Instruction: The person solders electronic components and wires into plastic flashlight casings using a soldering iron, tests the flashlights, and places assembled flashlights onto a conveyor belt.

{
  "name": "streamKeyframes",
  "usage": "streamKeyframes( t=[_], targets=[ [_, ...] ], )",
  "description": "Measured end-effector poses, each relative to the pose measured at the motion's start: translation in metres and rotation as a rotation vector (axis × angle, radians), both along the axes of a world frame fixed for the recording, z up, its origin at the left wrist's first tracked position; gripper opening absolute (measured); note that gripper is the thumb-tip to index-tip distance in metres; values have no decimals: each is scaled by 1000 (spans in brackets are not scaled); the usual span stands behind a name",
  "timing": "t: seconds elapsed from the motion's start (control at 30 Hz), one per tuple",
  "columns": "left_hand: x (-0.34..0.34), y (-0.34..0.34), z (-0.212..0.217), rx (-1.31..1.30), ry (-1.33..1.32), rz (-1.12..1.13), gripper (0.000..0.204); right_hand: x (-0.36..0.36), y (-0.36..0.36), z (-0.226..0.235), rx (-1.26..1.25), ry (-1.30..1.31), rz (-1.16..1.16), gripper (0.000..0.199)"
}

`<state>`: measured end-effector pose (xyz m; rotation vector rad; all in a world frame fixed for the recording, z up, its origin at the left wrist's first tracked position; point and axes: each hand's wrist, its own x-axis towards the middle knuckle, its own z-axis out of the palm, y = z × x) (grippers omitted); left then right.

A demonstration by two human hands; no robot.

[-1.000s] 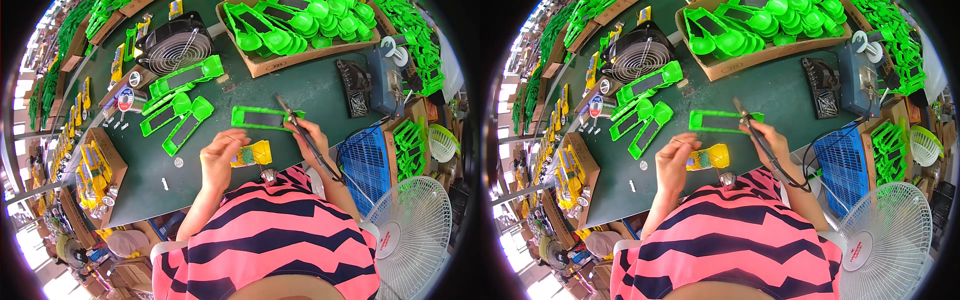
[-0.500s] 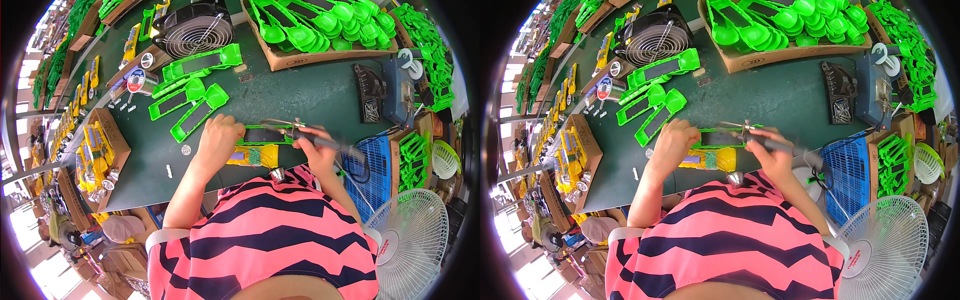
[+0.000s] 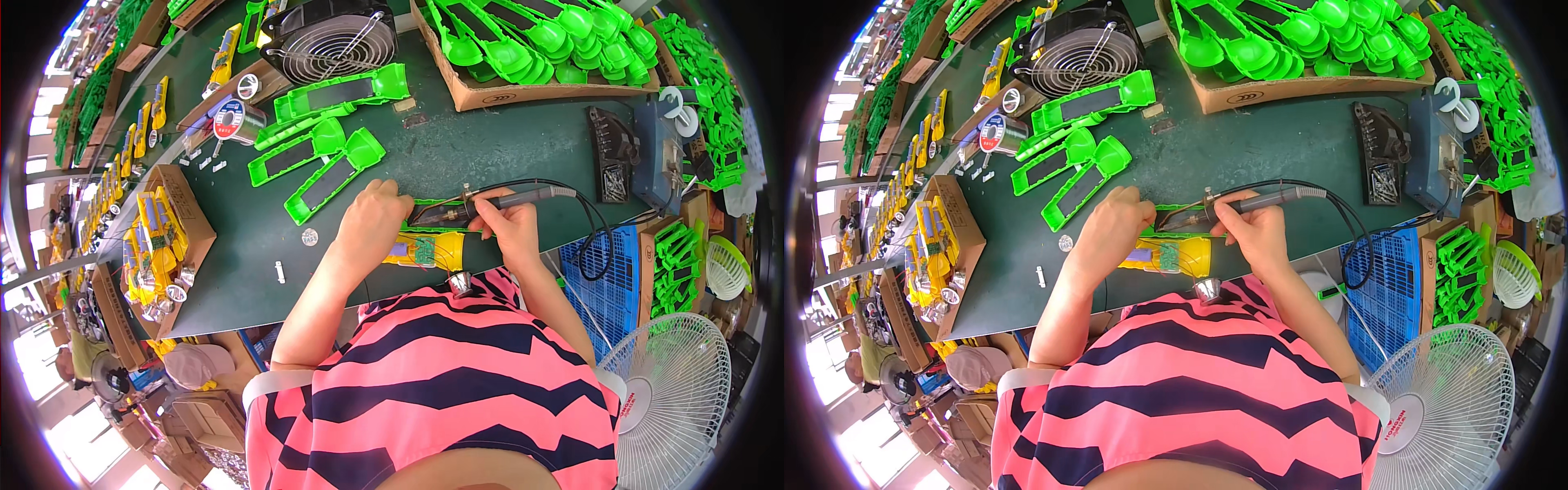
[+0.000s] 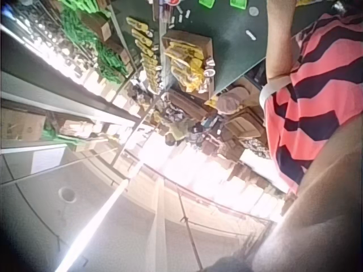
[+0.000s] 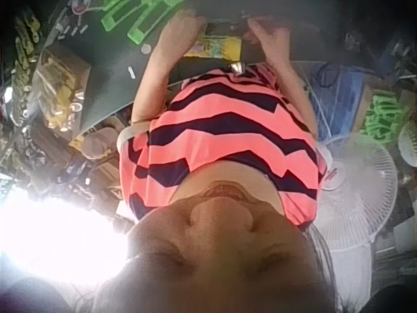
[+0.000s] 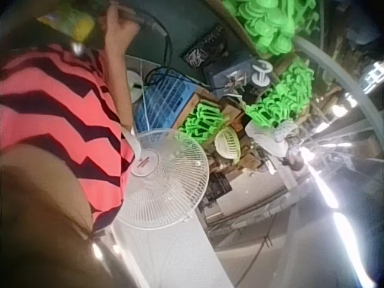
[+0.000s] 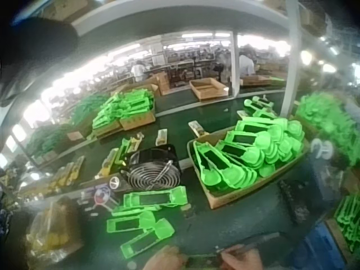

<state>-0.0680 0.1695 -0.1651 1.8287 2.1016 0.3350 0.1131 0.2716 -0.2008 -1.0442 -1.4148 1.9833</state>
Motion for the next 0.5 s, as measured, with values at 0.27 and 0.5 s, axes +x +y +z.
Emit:
streamKeyframes(
  t=[0.27, 0.5],
  targets=[
    [2, 0, 2, -11, 55, -39, 10, -1, -3, 1, 25, -19, -22, 14],
    [1, 1, 0, 12, 46, -23, 6, 9, 0, -2, 15, 104, -41, 17]
  ],
)
